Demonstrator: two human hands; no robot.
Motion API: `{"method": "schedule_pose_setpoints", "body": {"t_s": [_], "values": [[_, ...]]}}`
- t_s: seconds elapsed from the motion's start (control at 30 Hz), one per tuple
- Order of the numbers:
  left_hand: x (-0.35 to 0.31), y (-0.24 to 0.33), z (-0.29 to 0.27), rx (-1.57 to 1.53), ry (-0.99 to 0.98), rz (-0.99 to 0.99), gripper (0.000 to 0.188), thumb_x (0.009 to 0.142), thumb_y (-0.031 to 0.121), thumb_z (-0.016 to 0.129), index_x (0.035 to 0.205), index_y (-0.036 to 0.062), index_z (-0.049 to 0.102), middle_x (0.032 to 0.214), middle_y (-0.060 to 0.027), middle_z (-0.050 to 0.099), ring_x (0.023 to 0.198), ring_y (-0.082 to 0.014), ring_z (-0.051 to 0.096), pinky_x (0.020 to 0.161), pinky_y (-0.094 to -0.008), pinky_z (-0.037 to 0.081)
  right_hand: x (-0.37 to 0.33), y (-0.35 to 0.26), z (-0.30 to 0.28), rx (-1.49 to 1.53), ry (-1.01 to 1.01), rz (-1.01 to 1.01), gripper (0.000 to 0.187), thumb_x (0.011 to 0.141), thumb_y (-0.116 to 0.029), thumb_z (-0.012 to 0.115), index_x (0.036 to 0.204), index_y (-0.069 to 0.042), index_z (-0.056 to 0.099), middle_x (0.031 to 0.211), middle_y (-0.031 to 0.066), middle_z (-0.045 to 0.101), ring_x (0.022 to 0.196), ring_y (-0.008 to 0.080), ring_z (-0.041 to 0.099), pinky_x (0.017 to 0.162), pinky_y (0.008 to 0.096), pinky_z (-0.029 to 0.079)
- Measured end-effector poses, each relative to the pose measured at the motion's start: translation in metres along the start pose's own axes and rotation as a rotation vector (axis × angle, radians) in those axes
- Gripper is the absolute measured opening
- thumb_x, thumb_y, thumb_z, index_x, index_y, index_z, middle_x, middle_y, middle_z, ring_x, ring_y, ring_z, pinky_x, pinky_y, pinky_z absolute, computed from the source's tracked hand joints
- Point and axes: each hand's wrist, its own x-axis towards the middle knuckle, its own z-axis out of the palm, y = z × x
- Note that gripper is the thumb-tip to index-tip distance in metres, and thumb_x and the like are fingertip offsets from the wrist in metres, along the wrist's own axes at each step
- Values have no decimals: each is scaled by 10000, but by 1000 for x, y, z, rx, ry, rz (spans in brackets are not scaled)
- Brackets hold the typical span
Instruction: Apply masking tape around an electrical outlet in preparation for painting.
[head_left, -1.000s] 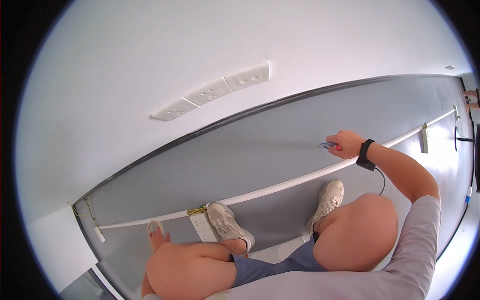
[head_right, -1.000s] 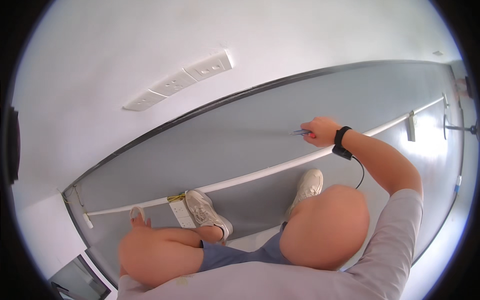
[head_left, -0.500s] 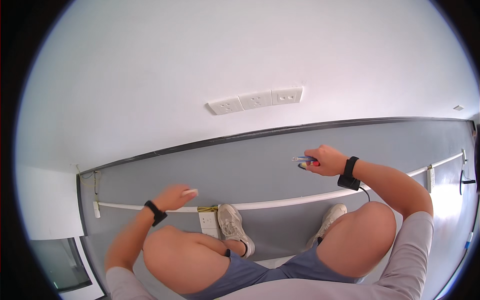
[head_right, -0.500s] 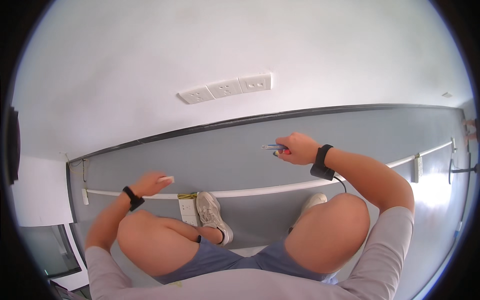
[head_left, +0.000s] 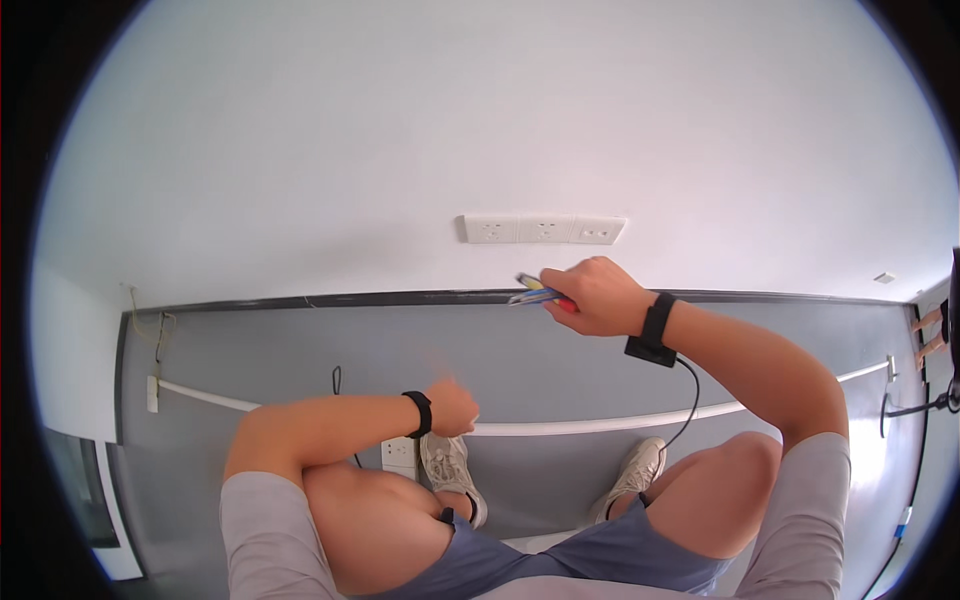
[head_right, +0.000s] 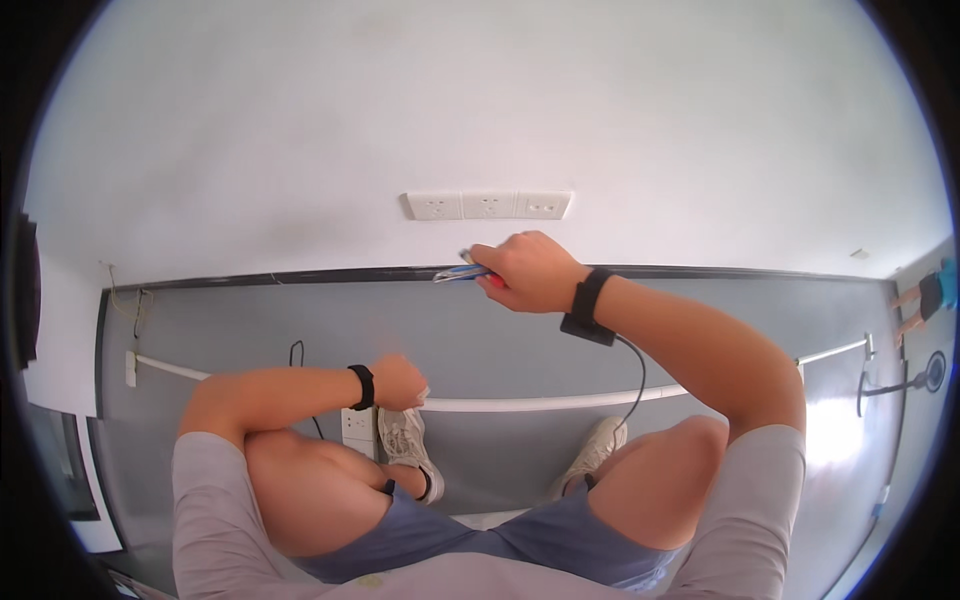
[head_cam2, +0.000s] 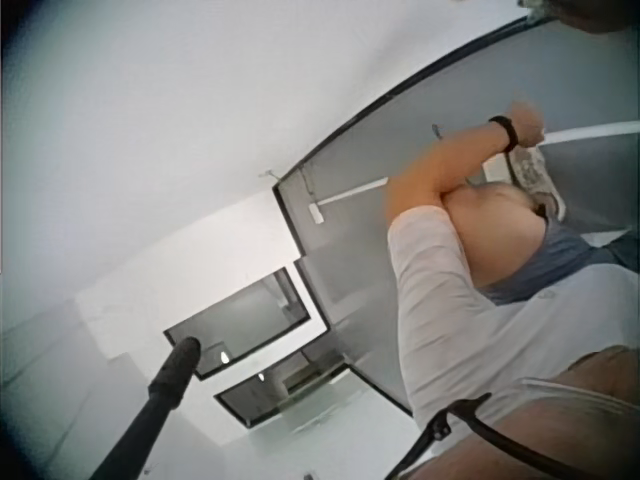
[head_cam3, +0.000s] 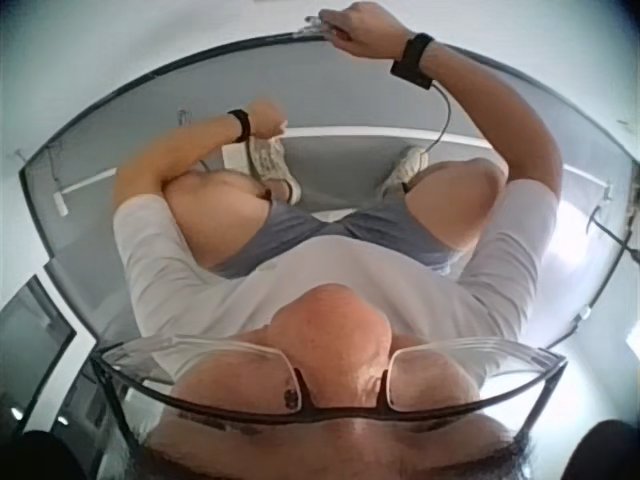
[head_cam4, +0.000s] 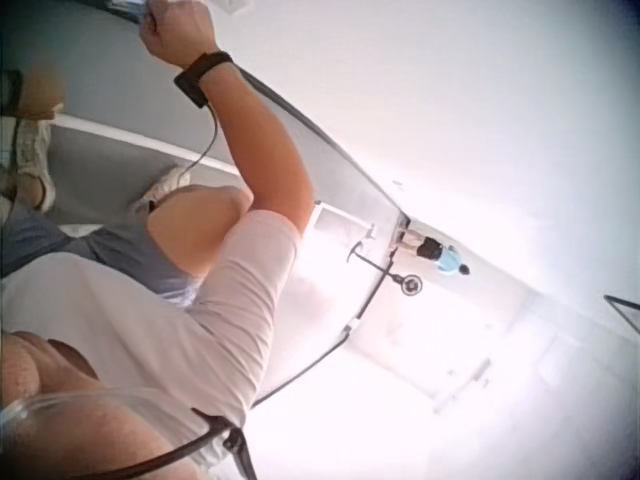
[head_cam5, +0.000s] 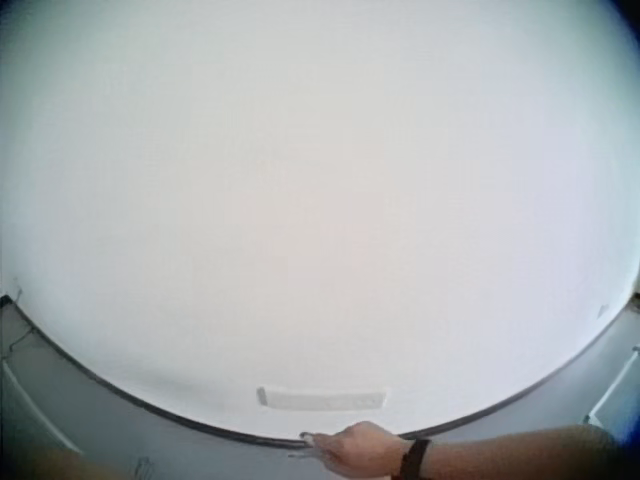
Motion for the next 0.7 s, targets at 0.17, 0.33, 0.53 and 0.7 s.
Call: {"method": "schedule_pose_setpoints", "body": {"t_s": [0.17, 0.33, 0.53, 0.7], "values": [[-3, 18, 25, 4, -240, 66, 352, 976, 400, 724, 1069, 76, 829, 1004, -167, 801, 972, -381, 766, 828, -499, 606, 65, -37, -2, -190, 89, -236, 181, 971, -162, 693, 1122, -75, 640, 748, 103, 704, 670, 346, 696, 583, 464, 536], [-1, 2, 29, -79, -192, 71, 364, 990, 402, 721, 1104, 71, 821, 1054, -158, 802, 1015, -374, 765, 883, -476, 607, 95, -29, -10, -305, 275, -258, 157, 986, -163, 696, 1090, -71, 624, 802, 83, 708, 663, 313, 693, 572, 451, 535], [-4, 5, 23, -48, -147, 84, 407, 1001, 434, 702, 1086, 52, 816, 1033, -160, 799, 998, -376, 765, 865, -490, 604, 61, 3, -44, -257, 181, -80, 141, 989, -148, 696, 1067, -73, 605, 779, 124, 687, 727, 384, 671, 661, 505, 520], [-10, 1, 33, -151, -158, 80, 465, 986, 470, 702, 1059, 21, 804, 988, -207, 786, 939, -440, 745, 836, -521, 601, 1, 28, -69, -289, 185, 76, 193, 952, -103, 748, 1022, -50, 576, 761, 158, 649, 725, 402, 640, 647, 506, 488]]}}
